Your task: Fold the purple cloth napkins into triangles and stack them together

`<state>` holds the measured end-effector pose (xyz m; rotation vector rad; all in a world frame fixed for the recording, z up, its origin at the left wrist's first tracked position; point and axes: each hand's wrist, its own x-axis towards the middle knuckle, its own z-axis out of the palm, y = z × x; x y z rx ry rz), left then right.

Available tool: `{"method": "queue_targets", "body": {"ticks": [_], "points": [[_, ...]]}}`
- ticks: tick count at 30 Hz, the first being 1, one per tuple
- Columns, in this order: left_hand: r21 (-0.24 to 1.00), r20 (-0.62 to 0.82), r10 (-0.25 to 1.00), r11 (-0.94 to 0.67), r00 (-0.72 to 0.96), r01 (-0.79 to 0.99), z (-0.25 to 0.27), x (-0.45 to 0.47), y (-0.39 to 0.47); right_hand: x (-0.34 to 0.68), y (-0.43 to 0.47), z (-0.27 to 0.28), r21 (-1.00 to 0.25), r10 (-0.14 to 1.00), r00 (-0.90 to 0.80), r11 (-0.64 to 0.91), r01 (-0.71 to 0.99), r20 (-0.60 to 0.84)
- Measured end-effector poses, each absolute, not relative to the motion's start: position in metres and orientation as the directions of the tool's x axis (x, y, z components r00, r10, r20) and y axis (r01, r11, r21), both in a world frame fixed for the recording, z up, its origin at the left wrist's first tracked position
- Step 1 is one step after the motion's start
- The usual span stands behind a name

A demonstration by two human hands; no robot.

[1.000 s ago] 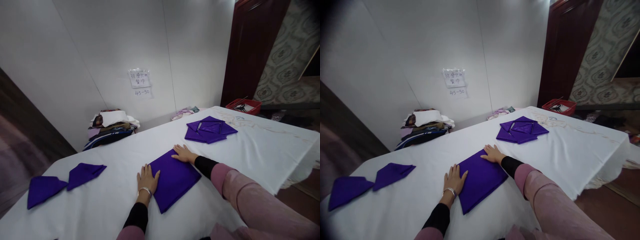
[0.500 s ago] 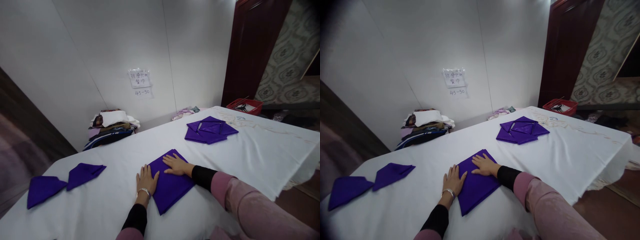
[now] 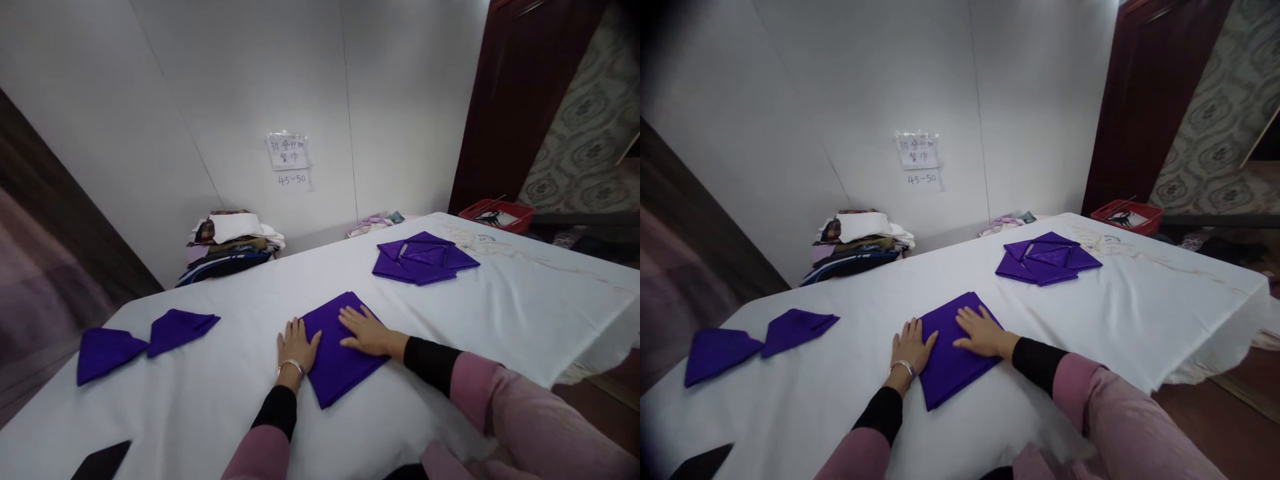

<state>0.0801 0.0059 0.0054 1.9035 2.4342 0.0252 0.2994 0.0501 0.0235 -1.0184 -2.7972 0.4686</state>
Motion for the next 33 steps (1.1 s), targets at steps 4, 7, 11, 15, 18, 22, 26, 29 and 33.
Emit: {"method": "queue_targets", "body": {"ticks": [4, 7, 11, 15, 18, 22, 26, 29, 33], "points": [[0.048, -0.038, 0.969, 0.245, -0.243, 0.968, 0.007, 0.081, 0.006, 0.296, 0.023, 0.016, -0.369, 0.547, -0.837, 0.781, 0.504, 0.015], [0.057, -0.035, 0.971, 0.240, -0.238, 0.969, 0.006, 0.081, 0.006, 0.318, 0.028, 0.012, -0.368, 0.616, -0.788, 0.732, 0.574, -0.005], [0.056, -0.019, 0.972, 0.236, -0.236, 0.970, 0.004, 0.079, 0.006, 0.360, 0.042, 0.012, -0.332, 0.707, -0.706, 0.658, 0.676, -0.035], [0.057, -0.020, 0.972, 0.235, -0.234, 0.970, 0.004, 0.079, 0.006, 0.375, 0.039, 0.021, -0.288, 0.777, -0.628, 0.596, 0.749, -0.026], [0.058, -0.016, 0.972, 0.236, -0.236, 0.970, 0.004, 0.080, 0.006, 0.354, 0.023, 0.030, -0.300, 0.743, -0.668, 0.645, 0.703, 0.030], [0.054, -0.016, 0.971, 0.239, -0.239, 0.969, 0.005, 0.080, 0.005, 0.309, -0.001, 0.029, -0.360, 0.582, -0.812, 0.770, 0.527, 0.055], [0.055, -0.016, 0.970, 0.242, -0.242, 0.969, 0.005, 0.080, 0.004, 0.295, -0.010, 0.020, -0.409, 0.513, -0.858, 0.789, 0.458, 0.028], [0.071, -0.019, 0.970, 0.241, -0.241, 0.968, 0.005, 0.080, 0.004, 0.313, -0.007, 0.016, -0.409, 0.553, -0.833, 0.764, 0.499, 0.014], [0.079, -0.018, 0.970, 0.243, -0.243, 0.967, 0.002, 0.079, 0.005, 0.349, 0.000, 0.013, -0.397, 0.614, -0.790, 0.725, 0.564, -0.002]]}}
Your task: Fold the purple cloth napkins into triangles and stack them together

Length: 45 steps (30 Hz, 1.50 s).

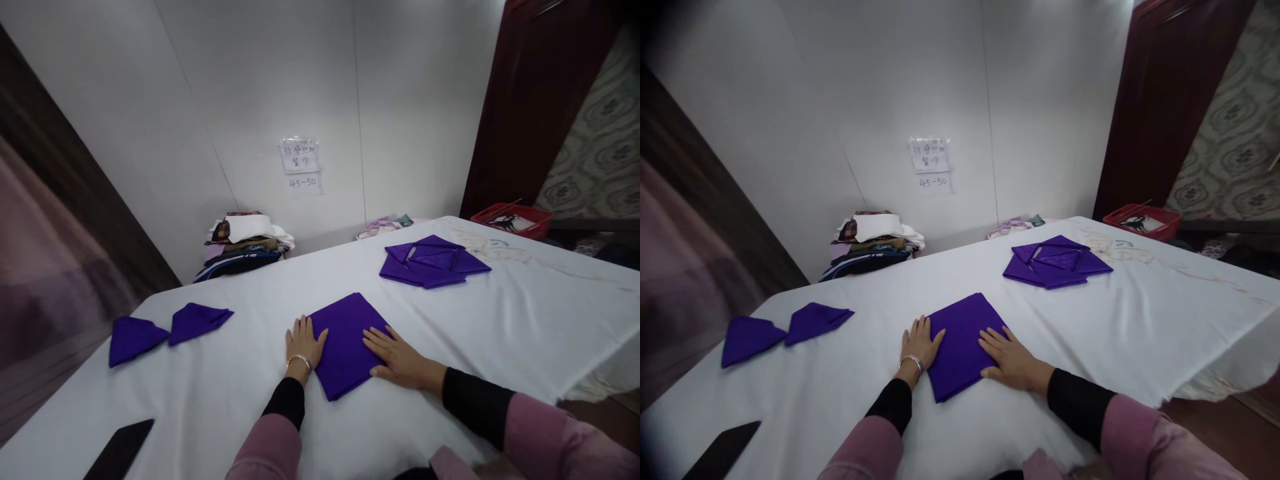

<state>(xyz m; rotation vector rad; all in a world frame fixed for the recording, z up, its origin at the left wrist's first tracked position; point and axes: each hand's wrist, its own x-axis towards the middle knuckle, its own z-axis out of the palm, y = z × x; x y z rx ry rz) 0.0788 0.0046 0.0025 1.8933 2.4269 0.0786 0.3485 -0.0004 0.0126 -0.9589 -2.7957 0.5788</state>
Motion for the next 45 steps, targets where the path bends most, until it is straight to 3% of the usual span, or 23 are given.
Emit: {"method": "queue_targets", "body": {"ticks": [6, 12, 20, 30, 39, 42, 45], "points": [[0.073, -0.003, 0.972, 0.235, -0.236, 0.969, -0.001, 0.077, 0.006, 0.355, 0.000, 0.020, -0.374, 0.674, -0.739, 0.682, 0.629, -0.013], [0.041, -0.012, 0.971, 0.238, -0.237, 0.970, 0.002, 0.078, 0.006, 0.315, -0.006, 0.027, -0.397, 0.560, -0.826, 0.772, 0.497, 0.056], [0.035, 0.003, 0.972, 0.236, -0.237, 0.971, 0.000, 0.076, 0.006, 0.321, -0.003, 0.014, -0.444, 0.539, -0.841, 0.763, 0.470, 0.037], [0.049, -0.008, 0.971, 0.238, -0.238, 0.970, 0.003, 0.077, 0.006, 0.379, 0.000, 0.010, -0.391, 0.668, -0.743, 0.691, 0.608, 0.027], [0.020, -0.017, 0.970, 0.242, -0.242, 0.970, 0.005, 0.078, 0.006, 0.390, -0.003, 0.013, -0.399, 0.700, -0.712, 0.668, 0.628, 0.050], [0.015, -0.025, 0.969, 0.248, -0.248, 0.969, 0.005, 0.077, 0.006, 0.410, 0.018, 0.014, -0.381, 0.766, -0.632, 0.621, 0.684, 0.114], [0.007, -0.023, 0.971, 0.237, -0.237, 0.971, 0.003, 0.076, 0.007, 0.445, 0.057, 0.019, -0.327, 0.872, -0.445, 0.489, 0.809, 0.205]]}}
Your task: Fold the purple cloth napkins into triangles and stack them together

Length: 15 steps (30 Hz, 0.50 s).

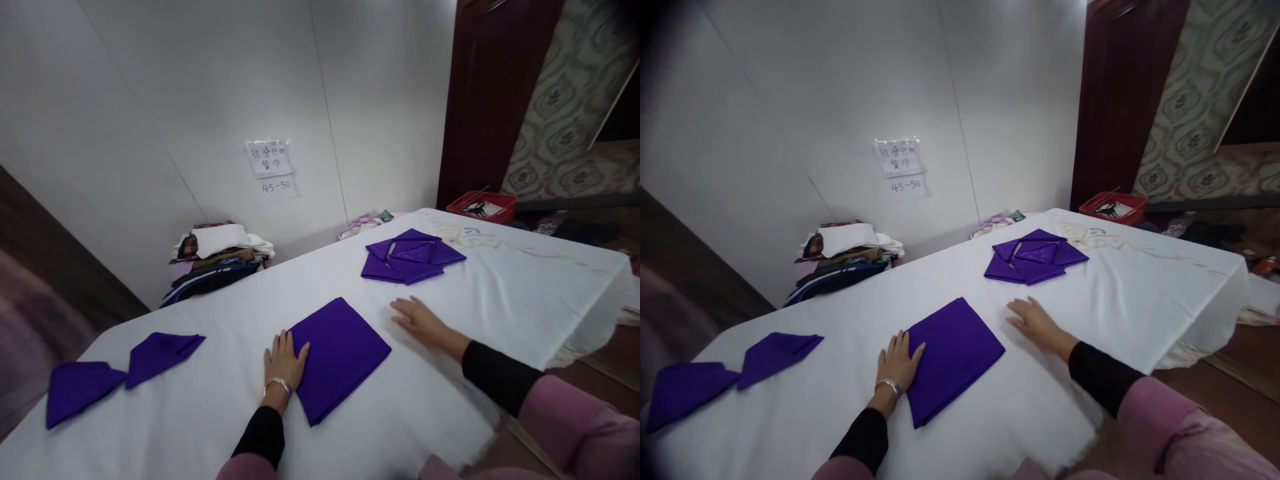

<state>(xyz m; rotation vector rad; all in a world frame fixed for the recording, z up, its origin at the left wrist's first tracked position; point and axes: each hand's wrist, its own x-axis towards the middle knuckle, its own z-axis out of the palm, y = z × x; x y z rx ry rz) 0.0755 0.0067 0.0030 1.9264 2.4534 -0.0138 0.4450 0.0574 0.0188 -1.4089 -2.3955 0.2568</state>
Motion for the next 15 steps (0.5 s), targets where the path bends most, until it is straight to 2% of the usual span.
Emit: {"method": "queue_targets", "body": {"ticks": [3, 6, 10, 15], "points": [[-0.013, -0.013, 0.972, 0.234, -0.234, 0.972, 0.001, 0.075, 0.007, 0.489, 0.108, 0.032, -0.254, 0.951, -0.192, 0.253, 0.933, 0.241], [-0.032, -0.013, 0.970, 0.242, -0.243, 0.970, 0.000, 0.074, 0.007, 0.525, 0.157, 0.048, -0.235, 0.967, -0.062, 0.122, 0.964, 0.245], [-0.037, -0.019, 0.970, 0.242, -0.242, 0.970, -0.002, 0.072, 0.007, 0.543, 0.213, 0.054, -0.216, 0.975, -0.040, 0.088, 0.972, 0.217], [-0.052, -0.036, 0.966, 0.255, -0.257, 0.965, -0.005, 0.069, 0.007, 0.538, 0.265, 0.036, -0.203, 0.986, -0.104, 0.129, 0.971, 0.130]]}}
